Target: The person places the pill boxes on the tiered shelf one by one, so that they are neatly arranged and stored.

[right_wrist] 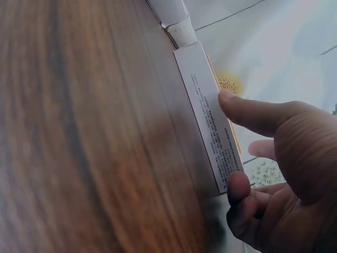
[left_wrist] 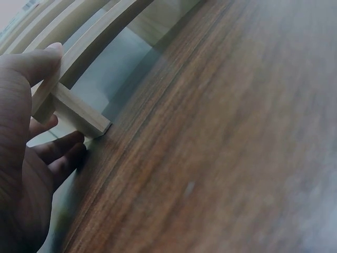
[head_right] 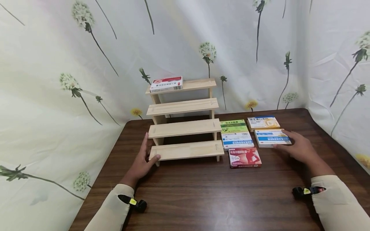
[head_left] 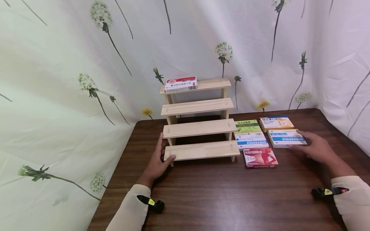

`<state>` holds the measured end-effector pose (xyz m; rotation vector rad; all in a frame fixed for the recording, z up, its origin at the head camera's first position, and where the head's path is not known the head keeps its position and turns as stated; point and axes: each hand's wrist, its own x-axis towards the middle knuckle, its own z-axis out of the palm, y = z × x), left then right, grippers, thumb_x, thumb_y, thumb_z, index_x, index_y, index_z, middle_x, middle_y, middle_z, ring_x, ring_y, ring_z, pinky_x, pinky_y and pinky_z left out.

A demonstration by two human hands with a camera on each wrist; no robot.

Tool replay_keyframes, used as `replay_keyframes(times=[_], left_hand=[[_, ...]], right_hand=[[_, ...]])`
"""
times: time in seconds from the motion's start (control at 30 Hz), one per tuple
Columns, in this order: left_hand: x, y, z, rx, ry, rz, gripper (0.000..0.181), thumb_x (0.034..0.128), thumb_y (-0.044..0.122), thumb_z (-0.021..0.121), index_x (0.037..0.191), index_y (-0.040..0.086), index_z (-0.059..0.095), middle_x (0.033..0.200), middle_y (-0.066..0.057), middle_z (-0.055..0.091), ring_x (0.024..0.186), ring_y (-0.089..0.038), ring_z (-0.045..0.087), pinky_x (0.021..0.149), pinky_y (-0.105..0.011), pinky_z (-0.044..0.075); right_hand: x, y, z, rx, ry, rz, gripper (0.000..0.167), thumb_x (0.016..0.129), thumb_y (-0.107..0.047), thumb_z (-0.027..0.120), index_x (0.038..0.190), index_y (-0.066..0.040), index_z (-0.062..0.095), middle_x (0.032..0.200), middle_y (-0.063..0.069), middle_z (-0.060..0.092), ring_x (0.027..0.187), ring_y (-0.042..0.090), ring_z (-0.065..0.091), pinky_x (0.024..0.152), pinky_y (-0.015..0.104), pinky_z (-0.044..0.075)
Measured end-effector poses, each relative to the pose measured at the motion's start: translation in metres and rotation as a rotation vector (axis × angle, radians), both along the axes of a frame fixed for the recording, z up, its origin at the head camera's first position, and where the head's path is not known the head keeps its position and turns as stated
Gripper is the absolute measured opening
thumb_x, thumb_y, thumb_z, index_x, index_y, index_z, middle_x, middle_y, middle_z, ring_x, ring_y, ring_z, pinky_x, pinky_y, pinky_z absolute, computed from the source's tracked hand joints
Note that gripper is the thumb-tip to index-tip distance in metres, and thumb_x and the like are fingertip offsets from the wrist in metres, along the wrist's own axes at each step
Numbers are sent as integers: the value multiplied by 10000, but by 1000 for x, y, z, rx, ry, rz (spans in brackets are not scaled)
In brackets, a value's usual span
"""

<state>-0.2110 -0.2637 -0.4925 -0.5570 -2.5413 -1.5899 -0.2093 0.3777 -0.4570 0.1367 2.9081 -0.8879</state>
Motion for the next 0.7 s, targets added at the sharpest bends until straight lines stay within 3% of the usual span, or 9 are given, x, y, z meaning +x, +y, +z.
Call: replay_keyframes(times=[0.17,0.43,0.7], left_hand=[[0,0,0,-5,6,-1,1086,1053,187,752,1762,403,-42,1770,-258,290,1467,-499,557,1084,-626,534],[0,0,-1,-14,9,1,1086,1056,201,751,1760,409,-48,1771,-250,301,1467,-484,564,1086,-617,533],[1,0,0,-13,13,0,1085,1054,186,750,1765,384,-46,1758,-260,321,1451,-477,582,1085,-611,534]], right_hand=[[-3,4,-3,1,-45,4,1187,971,-666,741,1714,18,119,1494,505,341,914,369,633,655,347,543],[-3,6,-7,-16,-32,8,1058,992,-602,753,1690,29,269,1494,482,358,966,383,624,663,351,558],[-2,7,-9,-6,-3,2,959,1021,-562,735,1656,41,346,1471,491,394,890,342,641,651,352,549]])
